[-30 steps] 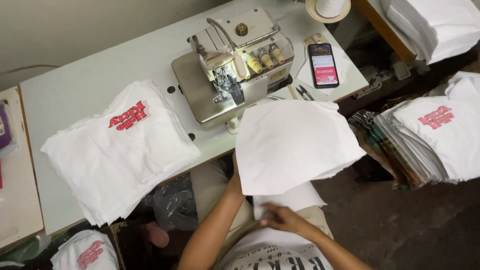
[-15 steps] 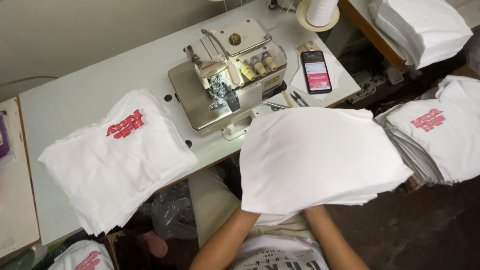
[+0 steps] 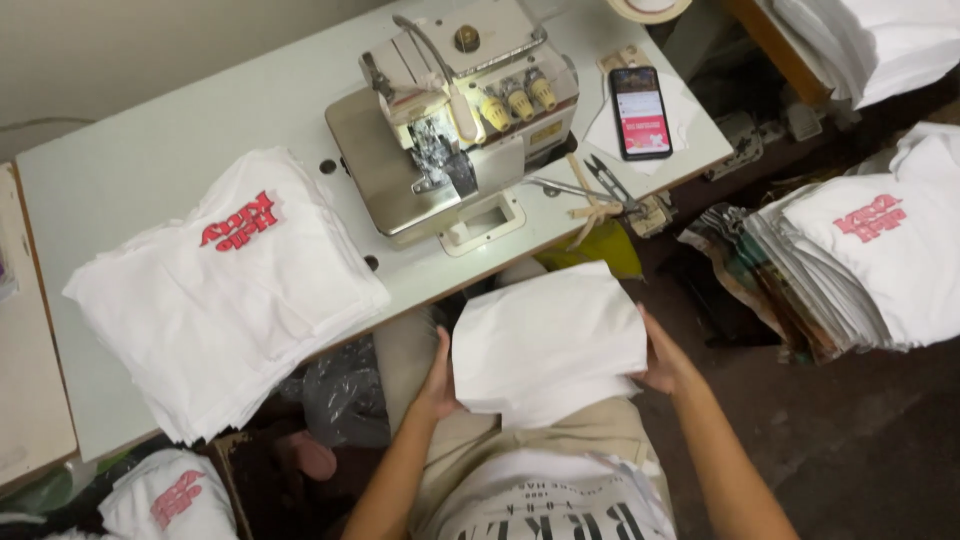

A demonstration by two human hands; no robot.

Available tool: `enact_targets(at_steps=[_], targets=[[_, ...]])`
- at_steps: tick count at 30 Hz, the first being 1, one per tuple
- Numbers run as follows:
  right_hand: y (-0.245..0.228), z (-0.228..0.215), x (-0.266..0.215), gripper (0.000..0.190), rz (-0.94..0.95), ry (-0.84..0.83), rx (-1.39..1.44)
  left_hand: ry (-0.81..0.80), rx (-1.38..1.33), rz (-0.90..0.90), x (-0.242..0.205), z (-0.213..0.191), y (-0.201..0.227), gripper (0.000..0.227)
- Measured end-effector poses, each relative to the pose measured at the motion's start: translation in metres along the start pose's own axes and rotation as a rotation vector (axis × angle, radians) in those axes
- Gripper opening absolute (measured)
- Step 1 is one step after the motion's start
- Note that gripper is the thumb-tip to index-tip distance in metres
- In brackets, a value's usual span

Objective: Using an industrial overlock machine to sew the edges of white fabric pieces with red printing.

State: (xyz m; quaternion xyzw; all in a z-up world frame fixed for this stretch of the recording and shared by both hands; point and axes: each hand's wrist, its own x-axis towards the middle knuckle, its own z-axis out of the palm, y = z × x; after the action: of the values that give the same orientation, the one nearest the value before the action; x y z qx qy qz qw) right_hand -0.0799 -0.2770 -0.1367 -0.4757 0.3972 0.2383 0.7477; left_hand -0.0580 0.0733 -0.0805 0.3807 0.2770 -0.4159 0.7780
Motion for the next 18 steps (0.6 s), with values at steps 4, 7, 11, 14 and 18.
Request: enact_targets(at_steps=[4, 7, 11, 14, 18], targets=[[-0.051, 0.048, -0.043, 0.113, 0.012, 0.010, -0.059, 0.010, 0.132, -0.027, 0.095, -0.064, -0.030, 0.113], [-0.056, 0.051, -0.045, 0.124, 0.057, 0.048, -0.023, 0.109, 0.289, 0.038, 0.076, -0.038, -0.027, 0.107], [-0.044, 0.012, -0.023, 0.099, -0.077, 0.219, -0.195, 0.060, 0.320, 0.222, 0.030, 0.013, -0.006, 0.107], [-0.041, -0.003, -0.042, 0.092, -0.122, 0.251, -0.187, 0.008, 0.338, 0.243, 0.034, 0.008, -0.017, 0.100], [0.000, -0.020, -0.022, 0.085, -0.043, 0.216, -0.178, 0.018, 0.422, 0.146, 0.055, -0.019, -0.054, 0.104]])
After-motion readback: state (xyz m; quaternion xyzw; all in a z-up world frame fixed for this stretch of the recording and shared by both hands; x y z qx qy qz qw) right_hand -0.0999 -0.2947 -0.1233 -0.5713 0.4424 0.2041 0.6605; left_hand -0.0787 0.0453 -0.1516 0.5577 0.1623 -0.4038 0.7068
